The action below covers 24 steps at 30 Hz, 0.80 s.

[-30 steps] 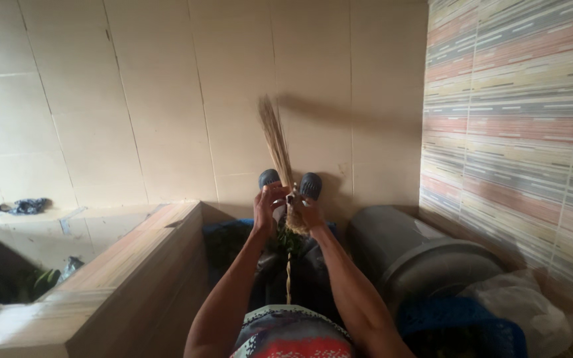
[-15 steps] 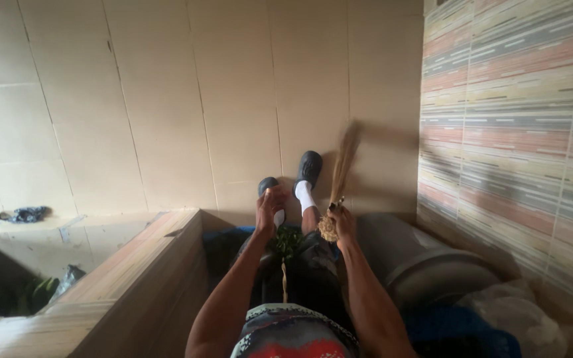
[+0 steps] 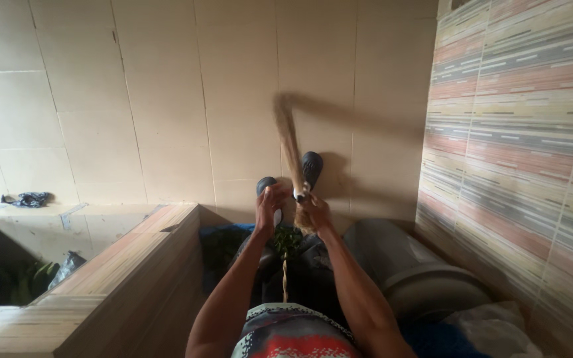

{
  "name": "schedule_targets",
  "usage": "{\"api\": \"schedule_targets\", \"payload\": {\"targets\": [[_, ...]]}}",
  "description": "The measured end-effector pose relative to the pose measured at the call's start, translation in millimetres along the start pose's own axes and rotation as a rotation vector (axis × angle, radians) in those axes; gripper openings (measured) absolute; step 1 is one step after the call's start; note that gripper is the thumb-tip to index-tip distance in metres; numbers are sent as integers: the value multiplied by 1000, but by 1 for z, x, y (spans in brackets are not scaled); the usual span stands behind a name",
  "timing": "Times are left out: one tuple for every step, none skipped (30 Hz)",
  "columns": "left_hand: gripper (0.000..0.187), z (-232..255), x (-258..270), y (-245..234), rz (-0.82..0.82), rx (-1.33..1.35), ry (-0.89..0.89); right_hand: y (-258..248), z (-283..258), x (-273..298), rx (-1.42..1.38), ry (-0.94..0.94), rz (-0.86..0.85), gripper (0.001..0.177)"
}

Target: The person sweeps the floor using a broom, moving the broom across the tiled surface while seated.

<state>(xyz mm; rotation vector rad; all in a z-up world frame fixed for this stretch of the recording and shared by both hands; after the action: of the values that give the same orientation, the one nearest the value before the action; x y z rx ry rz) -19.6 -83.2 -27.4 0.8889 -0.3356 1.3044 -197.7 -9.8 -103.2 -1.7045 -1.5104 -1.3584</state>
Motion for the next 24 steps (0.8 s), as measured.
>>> {"api": "schedule_targets", "payload": {"targets": [[66,-1,-2,0,3,0,1,-5,1,8,-80,-49,20,61],[66,-2,-4,1,6,8,3,-12,3,17,-79,-48,18,61],[66,-3,-5,2,10,18,5,-24,3,29,-85,-83,53,64],[66,-5,-5,2,14,19,5,-33,3,38,-90,-118,88,67],[65,-5,-5,4,14,25,8,-39,2,42,-89,-119,87,67],[65,-4,-7,5,15,30,11,-47,2,48,-106,-128,125,70],[65,-4,-6,6,15,33,9,-55,2,53,-121,-135,165,74],[64,-3,-6,7,12,31,9,-58,2,55,-120,-133,166,74],[64,-2,-6,8,10,29,9,-63,0,56,-69,-143,221,70],[64,-2,-6,10,11,31,9,-67,-3,56,-18,-152,275,67],[64,-2,-5,12,23,12,2,-71,-5,53,-16,-151,273,67],[65,-2,-5,13,35,-6,-5,-75,-6,48,44,-45,274,67],[65,-3,-5,13,39,-5,-6,-77,-6,42,104,61,275,66],[65,-4,-5,14,24,14,0,-75,-9,35,106,64,273,66],[65,-6,-6,15,9,33,5,-69,-11,25,151,70,208,59],[65,-8,-8,15,11,35,3,-62,-14,15,196,77,142,53],[65,-10,-11,15,10,50,-3,-57,-16,6,199,79,142,53],[66,-12,-13,16,10,64,-9,-48,-21,-4,319,15,118,51],[66,-14,-13,17,12,66,-12,-40,-25,-11,436,-49,93,49],[67,-13,-12,18,9,60,-3,-35,-26,-16,437,-45,93,49],[67,-10,-13,18,7,52,9,-29,-27,-22,332,0,25,46],[67,-8,-12,20,8,51,9,-26,-27,-23,228,43,-44,46],[68,-5,-12,21,12,39,9,-26,-30,-22,226,42,-45,46],[69,-2,-12,22,17,28,9,-24,-37,-21,313,-60,-54,45]]}}
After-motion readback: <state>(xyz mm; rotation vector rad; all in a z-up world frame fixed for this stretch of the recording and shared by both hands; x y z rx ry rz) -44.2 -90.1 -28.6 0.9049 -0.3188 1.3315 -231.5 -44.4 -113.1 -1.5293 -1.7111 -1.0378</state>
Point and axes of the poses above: each hand's wrist, its own x-axis away from the middle knuckle, its own y-axis out of the palm, z = x × y, the point moved 4 cm from there along -x, towards the middle knuckle, and after that the axes turned 9 degrees about -z, right-handed, at the moved point
